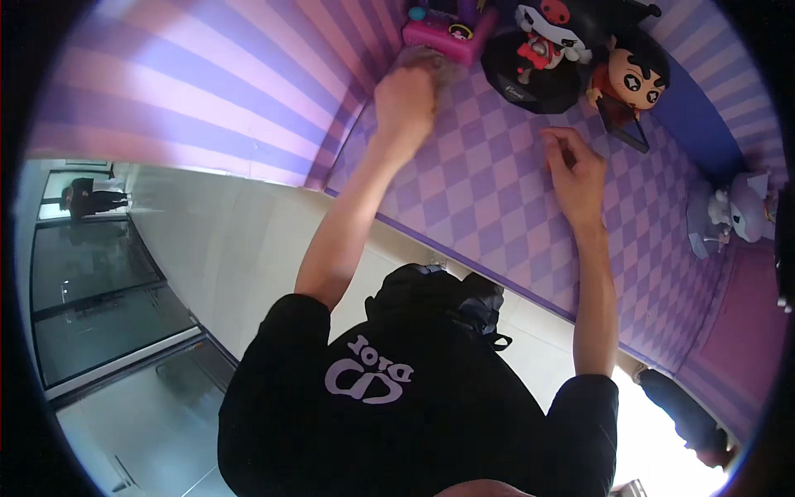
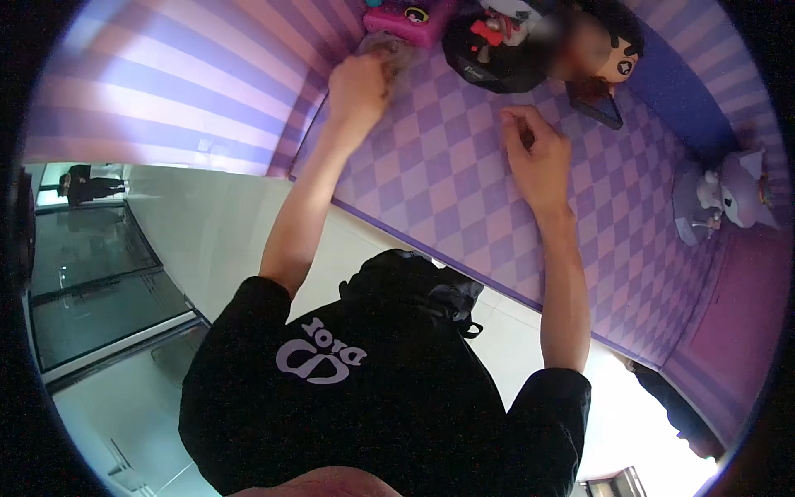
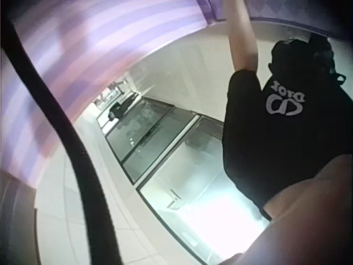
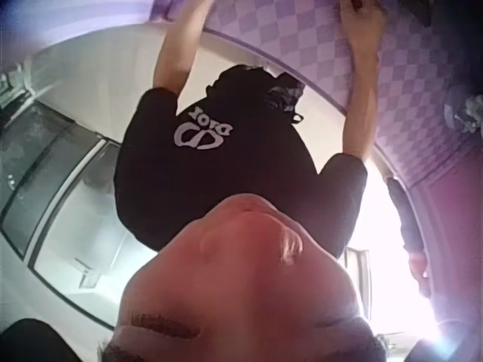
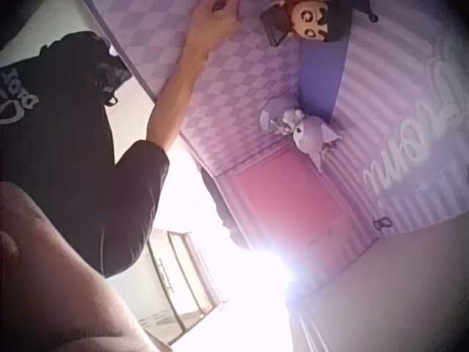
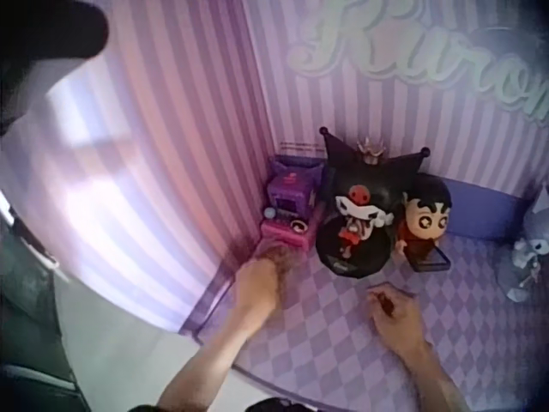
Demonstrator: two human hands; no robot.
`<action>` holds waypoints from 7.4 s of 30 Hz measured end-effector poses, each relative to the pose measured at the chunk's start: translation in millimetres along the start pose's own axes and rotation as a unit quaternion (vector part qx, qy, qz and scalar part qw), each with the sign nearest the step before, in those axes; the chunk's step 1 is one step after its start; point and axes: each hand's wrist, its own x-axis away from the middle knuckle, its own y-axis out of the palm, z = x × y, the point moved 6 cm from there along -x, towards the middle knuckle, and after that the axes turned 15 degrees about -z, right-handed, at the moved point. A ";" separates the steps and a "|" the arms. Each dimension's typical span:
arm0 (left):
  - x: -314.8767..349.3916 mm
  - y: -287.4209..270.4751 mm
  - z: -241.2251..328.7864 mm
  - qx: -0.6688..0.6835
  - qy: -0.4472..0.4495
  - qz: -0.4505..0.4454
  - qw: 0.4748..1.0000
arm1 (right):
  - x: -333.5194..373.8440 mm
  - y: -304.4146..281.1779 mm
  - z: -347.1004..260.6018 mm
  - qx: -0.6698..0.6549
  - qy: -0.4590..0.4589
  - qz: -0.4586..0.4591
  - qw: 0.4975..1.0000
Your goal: Wiping down different counter surfaces and workspaces with a small cloth.
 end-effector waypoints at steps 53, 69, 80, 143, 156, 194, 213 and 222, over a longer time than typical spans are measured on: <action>84.9 -3.2 62.6 0.381 0.206 0.001 0.901 | 12.2 20.4 -40.5 0.128 -0.119 -0.178 0.968; 62.9 49.7 217.3 0.352 0.431 -0.064 0.828 | 207.1 -146.9 44.3 0.185 0.210 0.183 0.942; 43.8 88.2 264.2 0.476 0.394 -0.252 0.745 | 239.1 -111.5 5.5 0.155 0.266 0.216 0.927; 43.9 84.3 263.7 0.361 0.443 -0.208 0.794 | 24.4 -187.0 122.1 0.408 0.125 0.146 0.892; 49.3 80.8 261.8 0.343 0.445 -0.207 0.801 | 156.9 -146.1 41.4 0.229 0.214 0.027 0.949; 52.6 80.4 267.9 0.348 0.446 -0.240 0.789 | 247.2 -229.1 72.9 0.258 0.337 0.172 0.889; 55.0 77.5 265.3 0.326 0.489 -0.183 0.789 | 32.3 -220.5 140.9 0.423 0.232 0.192 0.855; 50.7 76.3 265.0 0.347 0.459 -0.218 0.789 | 244.8 -141.7 18.8 0.231 0.313 0.142 0.910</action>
